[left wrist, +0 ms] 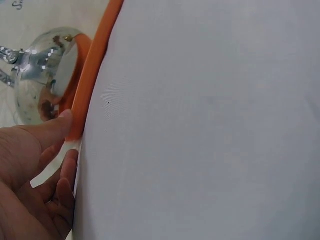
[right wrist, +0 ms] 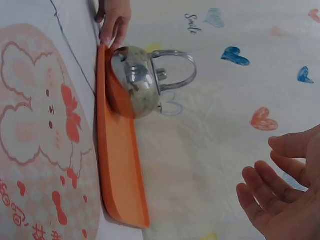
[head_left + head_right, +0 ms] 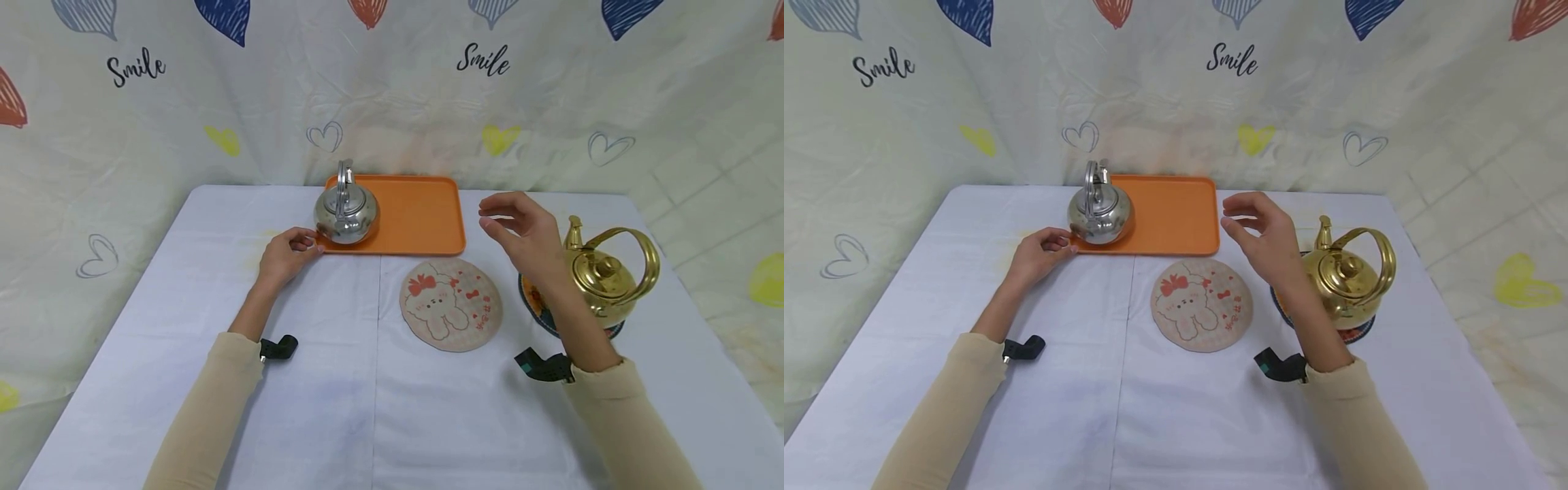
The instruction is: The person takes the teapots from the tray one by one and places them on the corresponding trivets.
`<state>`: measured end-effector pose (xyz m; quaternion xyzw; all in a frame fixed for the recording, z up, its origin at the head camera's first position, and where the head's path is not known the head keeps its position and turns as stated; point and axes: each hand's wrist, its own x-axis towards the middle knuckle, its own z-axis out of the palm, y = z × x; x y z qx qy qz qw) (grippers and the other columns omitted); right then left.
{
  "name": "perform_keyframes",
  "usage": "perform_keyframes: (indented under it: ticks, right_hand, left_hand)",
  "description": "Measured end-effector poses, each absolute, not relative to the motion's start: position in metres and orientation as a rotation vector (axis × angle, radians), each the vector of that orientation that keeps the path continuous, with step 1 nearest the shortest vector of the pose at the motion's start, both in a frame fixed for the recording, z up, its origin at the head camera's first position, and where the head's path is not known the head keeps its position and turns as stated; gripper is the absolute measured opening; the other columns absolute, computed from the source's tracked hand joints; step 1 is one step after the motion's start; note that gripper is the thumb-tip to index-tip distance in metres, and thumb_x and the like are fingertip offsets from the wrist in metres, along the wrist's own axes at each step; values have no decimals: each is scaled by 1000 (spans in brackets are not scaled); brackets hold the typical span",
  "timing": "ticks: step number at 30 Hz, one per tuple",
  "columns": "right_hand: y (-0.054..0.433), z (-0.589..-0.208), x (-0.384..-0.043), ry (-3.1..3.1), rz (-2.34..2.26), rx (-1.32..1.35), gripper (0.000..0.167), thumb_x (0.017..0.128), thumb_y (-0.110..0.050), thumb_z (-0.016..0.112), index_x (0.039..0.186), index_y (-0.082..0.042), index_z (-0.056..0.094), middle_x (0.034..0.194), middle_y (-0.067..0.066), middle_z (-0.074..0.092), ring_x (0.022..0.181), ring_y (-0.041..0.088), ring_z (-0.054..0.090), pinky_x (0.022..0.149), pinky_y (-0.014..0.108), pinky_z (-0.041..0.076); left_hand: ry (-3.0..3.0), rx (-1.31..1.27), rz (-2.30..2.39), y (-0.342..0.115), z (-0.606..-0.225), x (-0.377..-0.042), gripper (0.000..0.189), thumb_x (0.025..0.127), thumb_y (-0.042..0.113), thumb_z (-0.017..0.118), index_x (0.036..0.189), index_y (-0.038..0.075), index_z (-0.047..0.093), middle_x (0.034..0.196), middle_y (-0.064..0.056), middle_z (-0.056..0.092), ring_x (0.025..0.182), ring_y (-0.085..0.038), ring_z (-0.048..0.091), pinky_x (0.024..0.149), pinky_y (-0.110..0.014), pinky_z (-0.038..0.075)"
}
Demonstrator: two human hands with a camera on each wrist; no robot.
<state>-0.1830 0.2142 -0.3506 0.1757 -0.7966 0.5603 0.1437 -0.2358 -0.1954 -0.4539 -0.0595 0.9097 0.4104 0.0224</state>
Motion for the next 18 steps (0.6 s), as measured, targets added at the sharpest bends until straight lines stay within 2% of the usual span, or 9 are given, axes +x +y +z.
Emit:
perform_keyframes:
  ticks: [6,13,18]
  right_hand:
    - [203,-355,-188,-2262,1680,517,27,98,-1,68,123,7,65,114,-5,68,108,5,68,97,16,52]
    - [193,-362,-195,-2295,1666,517,27,99,-5,69,124,5,65,118,15,67,107,4,67,95,16,52]
    - [187,-364,-199,-2302,1656,523,26,100,-5,68,124,5,65,119,20,67,106,2,66,94,15,52]
  left_hand:
    - [2814,-185,1265,-195,-455,-235,41,97,32,75,131,12,67,123,-13,68,114,-29,62,96,-40,46]
    - [2816,-177,1271,-195,-456,-235,41,97,32,75,131,12,67,124,-13,68,115,-29,61,98,-41,46]
    - [2818,-173,1275,-195,-455,-235,40,97,32,75,130,12,67,124,-13,68,115,-29,61,98,-41,46]
